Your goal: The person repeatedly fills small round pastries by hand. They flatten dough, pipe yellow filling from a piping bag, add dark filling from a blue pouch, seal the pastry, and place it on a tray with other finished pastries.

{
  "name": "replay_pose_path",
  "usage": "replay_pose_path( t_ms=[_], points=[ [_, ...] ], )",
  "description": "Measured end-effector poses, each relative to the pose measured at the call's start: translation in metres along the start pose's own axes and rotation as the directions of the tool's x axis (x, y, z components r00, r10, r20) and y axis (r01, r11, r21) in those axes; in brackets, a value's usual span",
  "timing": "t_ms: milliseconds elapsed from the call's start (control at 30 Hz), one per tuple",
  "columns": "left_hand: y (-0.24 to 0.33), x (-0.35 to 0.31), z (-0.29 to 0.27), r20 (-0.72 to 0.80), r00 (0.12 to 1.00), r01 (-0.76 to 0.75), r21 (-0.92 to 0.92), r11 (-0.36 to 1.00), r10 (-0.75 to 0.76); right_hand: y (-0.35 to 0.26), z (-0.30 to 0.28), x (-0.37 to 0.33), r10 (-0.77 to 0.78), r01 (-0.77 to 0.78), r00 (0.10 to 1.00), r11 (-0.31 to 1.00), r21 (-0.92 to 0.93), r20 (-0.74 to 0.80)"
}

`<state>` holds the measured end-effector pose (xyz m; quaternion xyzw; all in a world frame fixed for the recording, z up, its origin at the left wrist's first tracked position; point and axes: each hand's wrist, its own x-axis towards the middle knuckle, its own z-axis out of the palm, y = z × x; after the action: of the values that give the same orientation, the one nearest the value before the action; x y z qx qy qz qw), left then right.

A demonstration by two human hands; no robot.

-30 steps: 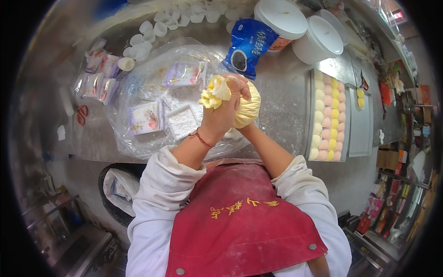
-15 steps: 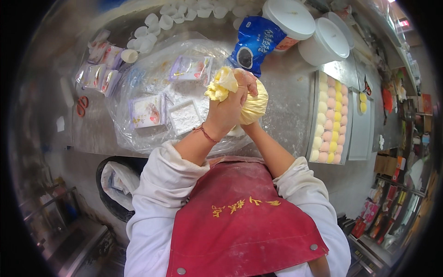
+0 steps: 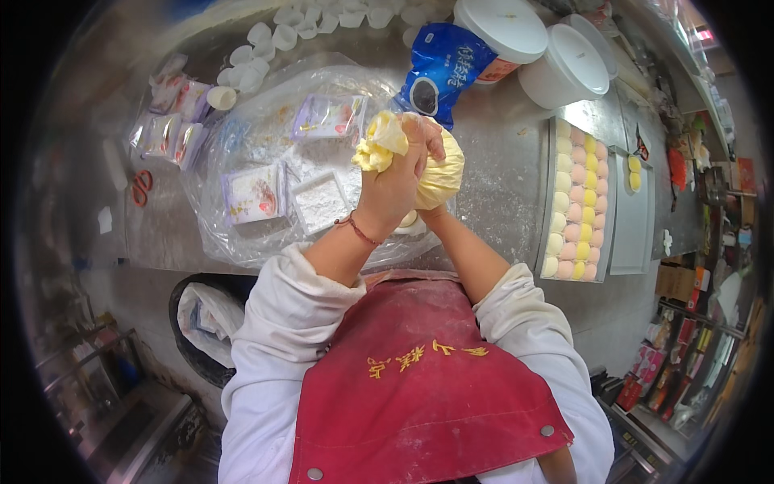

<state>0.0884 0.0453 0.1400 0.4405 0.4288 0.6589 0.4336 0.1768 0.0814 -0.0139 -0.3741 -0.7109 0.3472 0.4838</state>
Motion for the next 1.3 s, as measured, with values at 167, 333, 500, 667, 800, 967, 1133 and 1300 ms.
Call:
replay_pose_path(
  t_ms=[167,333,500,667,800,967,1133,1300],
  points=[
    [-0.002,0.002,-0.002,-0.007,0.998,-0.055,-0.067,0.996,0.054,0.010,-0.006,-0.003,-0.041,0.044,0.998,0.995,-0.084,0.039],
    [-0.005,0.002,-0.004,-0.019,1.000,-0.011,-0.147,0.989,0.008,0.018,-0.013,-0.007,-0.063,0.074,0.995,0.984,-0.161,0.076],
    [-0.008,0.015,-0.002,-0.074,0.997,-0.013,-0.184,0.983,0.000,0.006,-0.033,0.003,-0.053,0.112,0.985,0.922,-0.370,0.165],
    [-0.028,0.041,0.019,-0.049,0.948,0.263,-0.428,0.865,-0.313,-0.020,-0.084,-0.007,0.368,-0.307,0.919,0.892,-0.332,0.139],
    [-0.071,0.035,0.075,0.059,0.806,0.583,-0.251,0.773,-0.589,-0.025,-0.154,-0.042,0.607,-0.536,0.737,0.793,-0.290,0.296],
    [-0.133,0.022,0.095,0.451,0.744,0.235,0.514,0.825,-0.493,0.007,-0.203,-0.092,0.783,-0.734,0.614,0.614,-0.288,0.104],
    [-0.163,0.100,0.046,0.305,0.939,-0.148,0.774,0.616,-0.157,0.035,-0.217,-0.102,0.881,-0.789,0.468,0.381,-0.481,-0.069],
    [-0.148,0.207,0.005,0.092,0.931,-0.183,0.956,0.231,0.354,0.007,-0.216,-0.111,0.640,-0.630,0.743,0.569,-0.529,-0.197]
  ],
)
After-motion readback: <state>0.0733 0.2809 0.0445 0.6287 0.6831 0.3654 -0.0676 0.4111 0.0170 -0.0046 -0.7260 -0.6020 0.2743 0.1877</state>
